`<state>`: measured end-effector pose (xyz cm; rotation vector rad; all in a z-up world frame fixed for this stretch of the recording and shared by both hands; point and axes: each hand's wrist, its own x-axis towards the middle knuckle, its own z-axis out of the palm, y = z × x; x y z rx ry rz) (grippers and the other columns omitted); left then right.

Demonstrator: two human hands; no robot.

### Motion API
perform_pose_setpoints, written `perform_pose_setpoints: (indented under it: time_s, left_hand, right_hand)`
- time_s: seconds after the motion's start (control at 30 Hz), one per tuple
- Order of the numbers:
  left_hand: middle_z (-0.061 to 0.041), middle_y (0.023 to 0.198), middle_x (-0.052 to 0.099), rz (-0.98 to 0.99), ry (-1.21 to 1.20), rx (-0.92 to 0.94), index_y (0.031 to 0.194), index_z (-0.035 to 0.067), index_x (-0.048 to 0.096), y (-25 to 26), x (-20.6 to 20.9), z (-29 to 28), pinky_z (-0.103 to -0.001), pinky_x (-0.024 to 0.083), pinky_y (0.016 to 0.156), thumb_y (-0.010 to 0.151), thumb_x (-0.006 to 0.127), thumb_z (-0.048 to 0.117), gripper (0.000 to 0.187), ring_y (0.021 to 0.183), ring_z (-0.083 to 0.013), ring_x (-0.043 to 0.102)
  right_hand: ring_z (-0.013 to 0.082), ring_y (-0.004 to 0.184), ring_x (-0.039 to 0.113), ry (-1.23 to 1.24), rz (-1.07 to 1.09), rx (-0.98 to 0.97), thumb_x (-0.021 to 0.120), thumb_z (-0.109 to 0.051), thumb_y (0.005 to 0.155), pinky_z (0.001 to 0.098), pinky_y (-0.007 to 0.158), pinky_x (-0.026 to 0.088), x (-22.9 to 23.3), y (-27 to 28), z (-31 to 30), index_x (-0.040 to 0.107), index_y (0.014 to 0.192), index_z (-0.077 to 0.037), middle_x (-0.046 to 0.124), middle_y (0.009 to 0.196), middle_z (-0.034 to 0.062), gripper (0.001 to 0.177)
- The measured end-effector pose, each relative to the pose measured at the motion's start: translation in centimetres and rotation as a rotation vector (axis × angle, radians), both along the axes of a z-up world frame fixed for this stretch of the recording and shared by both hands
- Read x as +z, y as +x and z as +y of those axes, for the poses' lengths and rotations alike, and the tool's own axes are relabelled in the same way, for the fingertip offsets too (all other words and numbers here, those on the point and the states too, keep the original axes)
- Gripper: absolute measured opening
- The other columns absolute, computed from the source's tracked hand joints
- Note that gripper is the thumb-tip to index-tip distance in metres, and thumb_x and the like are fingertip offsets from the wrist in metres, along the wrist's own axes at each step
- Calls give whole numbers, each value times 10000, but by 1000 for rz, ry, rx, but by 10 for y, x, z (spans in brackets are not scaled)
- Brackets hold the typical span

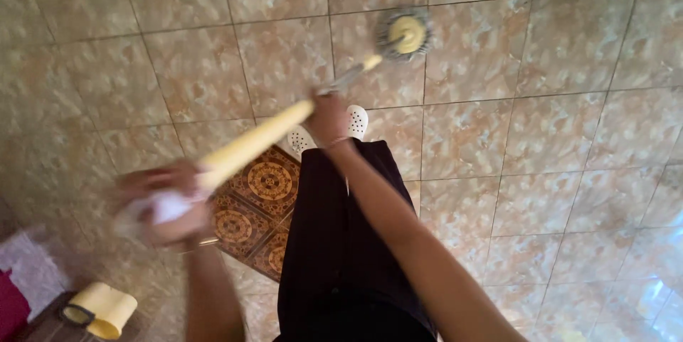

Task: The recorder is mopping the tiled floor of a house using a spin mop.

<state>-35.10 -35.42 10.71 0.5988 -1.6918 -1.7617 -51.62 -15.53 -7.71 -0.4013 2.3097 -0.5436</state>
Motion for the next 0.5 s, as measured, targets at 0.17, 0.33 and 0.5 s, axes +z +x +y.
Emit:
perform_pose_setpoints:
  time_s: [0.17,0.33,0.5]
  left_hand:
    - [-56,947,764,239,294,-388,1167,28,740,-89,-72,136,-229,514,469,1048,623,280,302,652,-66,610]
    - [-152,929,733,326,29,-480,1079,-4,706,-143,-135,216,-282,561,579,1013,554,2,166,655,-177,662]
    - [-95,857,712,292,74,-540,1138,2,697,-141,-105,206,-264,601,597,1034,522,47,208,669,-134,669]
  right_hand:
    - [324,997,680,-180,545,-272,736,-63,902,442,805,576,-150,-46,158,668,1248,-208,704,1114,146,381]
    - [428,1004,612,-24,460,-280,742,-65,779,518,848,521,-130,-99,248,555,1409,-182,675,1119,190,667]
    - [433,1014,621,166,337,-337,724,-90,809,516,822,529,-107,-98,229,590,1362,-211,641,1112,242,581]
